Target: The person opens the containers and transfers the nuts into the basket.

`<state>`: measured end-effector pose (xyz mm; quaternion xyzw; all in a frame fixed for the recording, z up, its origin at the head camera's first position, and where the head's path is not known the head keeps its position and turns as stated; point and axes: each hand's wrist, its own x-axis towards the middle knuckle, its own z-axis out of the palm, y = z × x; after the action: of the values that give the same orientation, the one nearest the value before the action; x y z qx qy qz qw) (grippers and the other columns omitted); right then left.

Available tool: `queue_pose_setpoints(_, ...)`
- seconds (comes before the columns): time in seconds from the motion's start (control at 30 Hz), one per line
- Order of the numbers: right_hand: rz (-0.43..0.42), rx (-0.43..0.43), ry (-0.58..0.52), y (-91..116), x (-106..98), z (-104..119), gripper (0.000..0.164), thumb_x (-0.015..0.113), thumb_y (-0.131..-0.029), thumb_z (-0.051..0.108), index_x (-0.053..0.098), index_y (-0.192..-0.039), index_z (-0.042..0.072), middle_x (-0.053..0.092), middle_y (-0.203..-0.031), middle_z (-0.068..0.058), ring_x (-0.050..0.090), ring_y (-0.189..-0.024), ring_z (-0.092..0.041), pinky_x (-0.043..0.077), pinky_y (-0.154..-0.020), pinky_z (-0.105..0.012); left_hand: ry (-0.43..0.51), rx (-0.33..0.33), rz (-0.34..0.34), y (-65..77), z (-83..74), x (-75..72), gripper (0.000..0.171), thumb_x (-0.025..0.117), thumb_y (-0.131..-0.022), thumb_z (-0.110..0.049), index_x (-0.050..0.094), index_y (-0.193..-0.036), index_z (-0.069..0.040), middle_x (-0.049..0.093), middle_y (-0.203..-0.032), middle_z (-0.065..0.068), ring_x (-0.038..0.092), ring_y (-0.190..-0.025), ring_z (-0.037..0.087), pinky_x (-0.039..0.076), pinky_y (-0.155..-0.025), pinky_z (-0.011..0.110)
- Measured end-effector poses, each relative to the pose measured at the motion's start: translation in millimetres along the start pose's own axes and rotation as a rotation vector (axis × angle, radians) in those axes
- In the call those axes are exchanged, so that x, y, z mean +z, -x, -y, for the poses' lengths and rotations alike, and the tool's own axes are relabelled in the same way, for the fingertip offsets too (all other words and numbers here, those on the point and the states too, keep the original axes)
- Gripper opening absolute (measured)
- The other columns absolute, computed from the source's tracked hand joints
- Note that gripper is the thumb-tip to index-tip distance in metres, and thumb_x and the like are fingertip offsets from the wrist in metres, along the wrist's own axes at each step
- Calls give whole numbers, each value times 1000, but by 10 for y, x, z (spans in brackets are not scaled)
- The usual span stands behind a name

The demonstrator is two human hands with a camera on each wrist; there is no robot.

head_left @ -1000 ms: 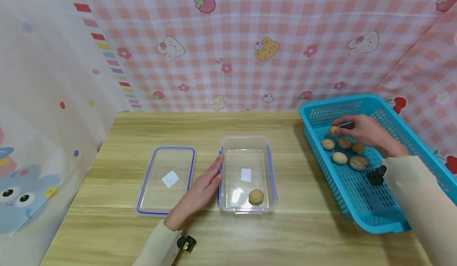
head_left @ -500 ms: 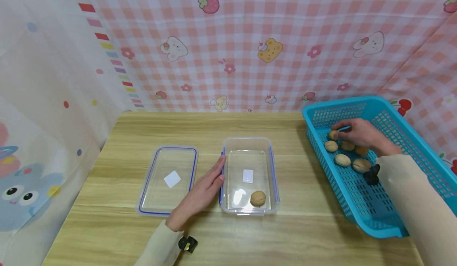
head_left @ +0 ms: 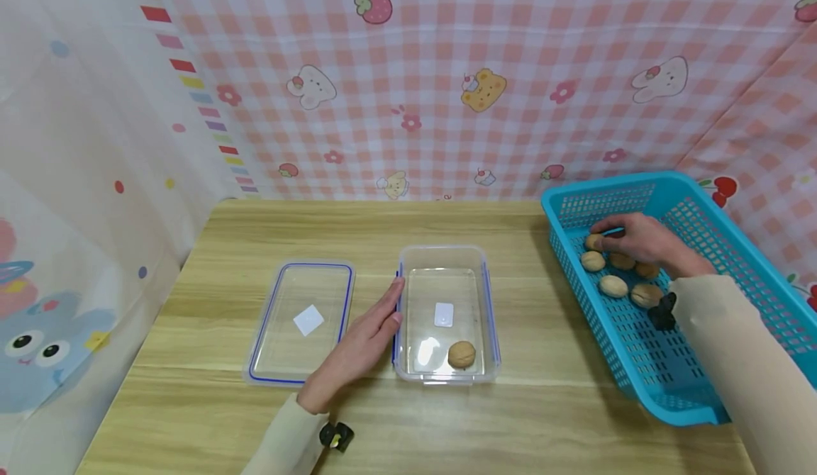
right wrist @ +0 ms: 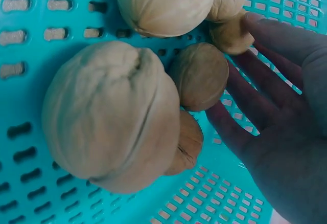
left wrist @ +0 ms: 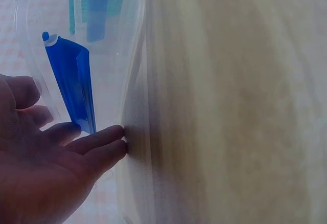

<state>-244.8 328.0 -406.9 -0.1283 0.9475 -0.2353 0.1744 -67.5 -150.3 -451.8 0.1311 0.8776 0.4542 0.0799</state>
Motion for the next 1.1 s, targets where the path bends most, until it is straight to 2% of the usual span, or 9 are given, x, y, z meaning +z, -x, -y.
queue_pose_setpoints(0.37, 31, -59, -35, 115, -131, 104, 49, 60, -107, 22, 52, -145, -8, 52, -142, -38, 51, -129, -56, 46, -101, -69, 8, 16, -6, -3, 21, 2, 54, 41, -114, -23, 24, -165, -16, 21, -171, 4, 22, -156, 26, 21, -126, 45)
queue_pose_setpoints(0.67, -78, -106, -6, 381, -335, 365, 52, 59, -107, 31, 54, -145, -4, 57, -141, -32, 53, -129, -51, 44, -102, -69, 14, 17, 0, -11, 14, 2, 54, 42, -113, -22, 24, -165, -15, 20, -171, 3, 22, -156, 26, 21, -126, 45)
queue_pose_setpoints(0.8, -152, -132, 9, 519, -394, 468, 49, 57, -108, 33, 58, -144, 0, 61, -138, -28, 58, -125, -48, 47, -100, -66, 12, 23, 2, -12, 14, 0, 54, 41, -114, -23, 24, -165, -15, 20, -171, 3, 22, -156, 26, 21, -126, 44)
queue_pose_setpoints(0.87, -198, -138, 18, 587, -406, 507, 47, 58, -107, 34, 61, -142, 3, 64, -136, -23, 62, -121, -40, 53, -99, -49, 8, 25, 2, -12, 15, 0, 54, 40, -114, -24, 24, -165, -15, 20, -171, 3, 22, -156, 25, 21, -126, 44)
queue_pose_setpoints(0.9, -217, -141, 17, 620, -410, 523, 46, 59, -107, 34, 62, -142, 4, 66, -135, -21, 65, -118, -33, 54, -97, -38, 7, 27, 2, -13, 17, 0, 54, 40, -114, -24, 24, -165, -15, 20, -171, 3, 22, -156, 25, 21, -126, 43)
queue_pose_setpoints(1.0, -262, -141, 3, 711, -411, 569, 44, 61, -106, 36, 64, -140, 9, 68, -132, -16, 61, -110, -1, 45, -87, -11, 7, 24, 2, -13, 16, -1, 54, 40, -114, -24, 23, -165, -15, 20, -171, 2, 21, -156, 23, 20, -126, 43)
queue_pose_setpoints(1.03, -277, -140, -8, 741, -409, 584, 43, 61, -106, 36, 65, -139, 10, 69, -131, -14, 57, -106, 8, 40, -82, -6, 6, 23, 2, -14, 16, 1, 54, 40, -114, -25, 23, -165, -15, 20, -171, 2, 21, -156, 22, 20, -126, 42)
queue_pose_setpoints(1.1, -304, -151, -34, 803, -403, 623, 41, 62, -105, 35, 66, -139, 11, 69, -130, -14, 48, -101, 19, 38, -82, -6, 9, 20, 3, -15, 16, 3, 54, 39, -114, -24, 23, -165, -16, 19, -171, 2, 21, -156, 22, 20, -126, 43)
